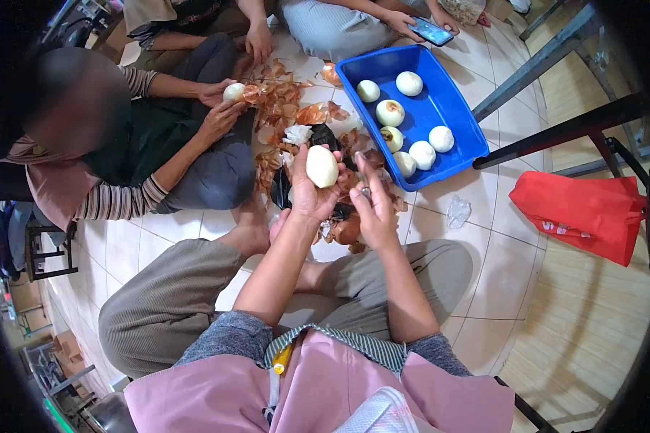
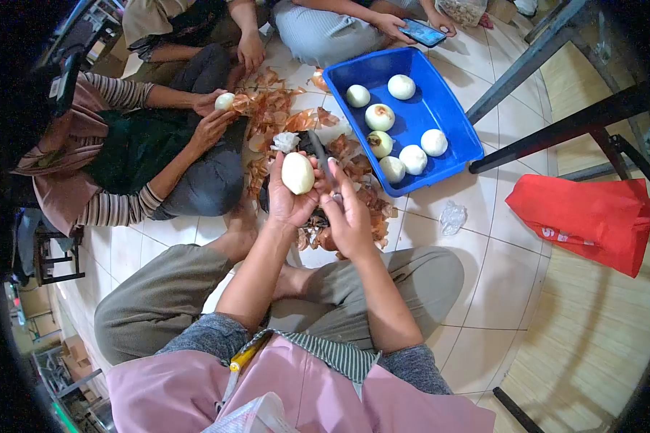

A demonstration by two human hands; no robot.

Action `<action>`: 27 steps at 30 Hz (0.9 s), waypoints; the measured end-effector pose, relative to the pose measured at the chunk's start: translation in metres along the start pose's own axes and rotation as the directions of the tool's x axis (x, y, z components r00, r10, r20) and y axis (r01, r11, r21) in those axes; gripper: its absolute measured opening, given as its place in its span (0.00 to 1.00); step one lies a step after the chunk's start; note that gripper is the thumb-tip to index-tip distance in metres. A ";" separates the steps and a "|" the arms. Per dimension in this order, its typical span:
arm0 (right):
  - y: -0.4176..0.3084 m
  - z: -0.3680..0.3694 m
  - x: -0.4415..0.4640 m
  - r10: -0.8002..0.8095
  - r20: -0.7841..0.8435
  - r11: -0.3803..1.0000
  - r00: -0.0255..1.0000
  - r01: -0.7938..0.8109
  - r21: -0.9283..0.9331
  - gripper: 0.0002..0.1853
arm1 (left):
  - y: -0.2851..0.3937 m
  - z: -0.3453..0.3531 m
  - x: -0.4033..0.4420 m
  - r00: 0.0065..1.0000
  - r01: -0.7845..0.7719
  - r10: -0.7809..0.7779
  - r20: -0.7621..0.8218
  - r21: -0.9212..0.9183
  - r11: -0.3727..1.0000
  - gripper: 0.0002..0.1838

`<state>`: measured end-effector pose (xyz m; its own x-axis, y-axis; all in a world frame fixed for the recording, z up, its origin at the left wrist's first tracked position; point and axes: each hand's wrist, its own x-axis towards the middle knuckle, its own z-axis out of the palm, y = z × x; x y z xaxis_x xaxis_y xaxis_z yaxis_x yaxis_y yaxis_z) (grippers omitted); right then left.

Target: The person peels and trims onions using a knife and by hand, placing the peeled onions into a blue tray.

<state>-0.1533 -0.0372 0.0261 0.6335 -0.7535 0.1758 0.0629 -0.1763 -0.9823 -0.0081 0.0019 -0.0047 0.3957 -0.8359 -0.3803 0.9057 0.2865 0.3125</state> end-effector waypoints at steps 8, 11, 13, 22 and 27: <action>-0.013 0.015 -0.008 0.017 -0.006 0.986 1.000 -0.018 -0.163 0.26 | -0.005 0.011 -0.007 0.998 -0.031 0.027 0.050 0.079 0.996 0.28; 0.000 0.016 -0.005 -0.095 0.010 0.980 0.995 0.095 -0.174 0.24 | -0.001 0.001 -0.001 0.989 -0.018 0.017 0.148 0.005 1.000 0.29; 0.001 0.016 -0.006 0.111 0.041 0.992 0.993 -0.113 0.061 0.22 | 0.001 0.002 0.001 0.993 -0.064 0.057 0.100 0.069 0.996 0.29; -0.010 0.000 0.002 0.375 0.087 0.733 0.923 -0.353 0.582 0.23 | 0.005 0.003 -0.006 0.991 -0.004 -0.019 0.133 0.170 0.985 0.35; -0.007 -0.002 0.002 0.364 0.019 0.748 0.931 -0.304 0.590 0.24 | 0.002 0.000 -0.001 0.997 -0.056 0.053 0.061 0.051 0.997 0.39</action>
<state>-0.1541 -0.0392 0.0338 0.6275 -0.7538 -0.1949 0.3092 0.4710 -0.8262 -0.0063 0.0032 -0.0041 0.4330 -0.8467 -0.3092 0.8731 0.3087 0.3775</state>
